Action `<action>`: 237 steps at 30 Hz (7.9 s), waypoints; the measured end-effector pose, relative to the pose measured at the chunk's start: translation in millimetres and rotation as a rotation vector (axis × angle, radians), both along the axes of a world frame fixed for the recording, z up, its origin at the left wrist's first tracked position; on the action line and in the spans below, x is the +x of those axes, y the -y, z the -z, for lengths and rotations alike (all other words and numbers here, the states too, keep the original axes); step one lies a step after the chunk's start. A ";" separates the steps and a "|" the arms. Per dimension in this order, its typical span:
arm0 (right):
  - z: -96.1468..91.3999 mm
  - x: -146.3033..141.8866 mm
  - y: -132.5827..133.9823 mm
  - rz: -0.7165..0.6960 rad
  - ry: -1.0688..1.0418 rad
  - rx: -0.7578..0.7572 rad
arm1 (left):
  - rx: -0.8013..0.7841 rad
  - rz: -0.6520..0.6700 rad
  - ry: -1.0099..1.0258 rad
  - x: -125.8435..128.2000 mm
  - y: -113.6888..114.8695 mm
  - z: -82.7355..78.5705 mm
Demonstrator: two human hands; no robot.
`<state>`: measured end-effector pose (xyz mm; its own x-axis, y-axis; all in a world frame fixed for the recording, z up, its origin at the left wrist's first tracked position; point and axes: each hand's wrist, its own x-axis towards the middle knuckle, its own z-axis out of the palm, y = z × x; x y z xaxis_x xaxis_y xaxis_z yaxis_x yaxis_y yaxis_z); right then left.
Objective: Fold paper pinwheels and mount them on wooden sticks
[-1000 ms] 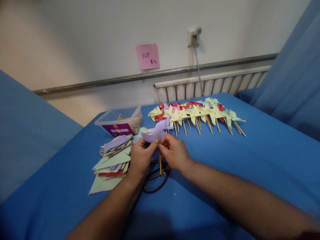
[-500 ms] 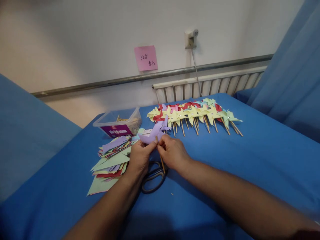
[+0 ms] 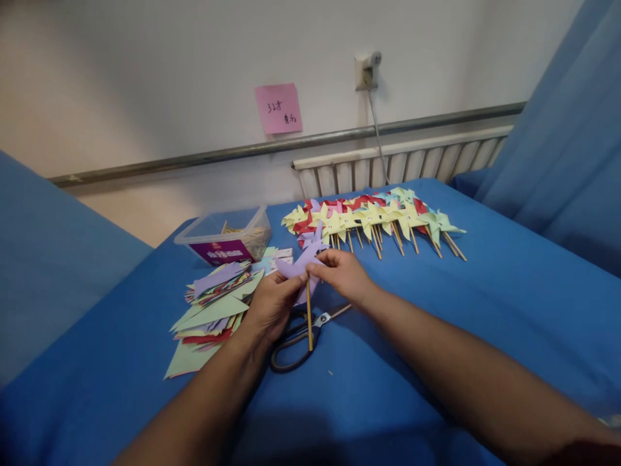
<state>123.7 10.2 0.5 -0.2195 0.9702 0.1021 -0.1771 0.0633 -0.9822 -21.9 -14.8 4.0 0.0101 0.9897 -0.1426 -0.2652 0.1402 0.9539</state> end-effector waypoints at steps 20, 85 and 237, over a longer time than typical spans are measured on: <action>15.7 -6.1 -2.9 -0.053 -0.068 -0.181 | -0.027 -0.061 -0.164 -1.7 -2.1 5.4; 23.1 -7.4 0.3 -0.118 -0.239 -0.309 | -0.103 -0.042 0.084 -10.7 -5.9 -5.0; 26.9 -6.7 -0.8 -0.256 -0.388 -0.141 | -0.124 0.109 0.272 -7.1 5.8 -8.9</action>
<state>117.0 11.0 -26.4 -0.4246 0.9004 0.0949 -0.5245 -0.1591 -0.8364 -29.0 -20.6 12.9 0.1699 0.9559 -0.2396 -0.4848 0.2927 0.8242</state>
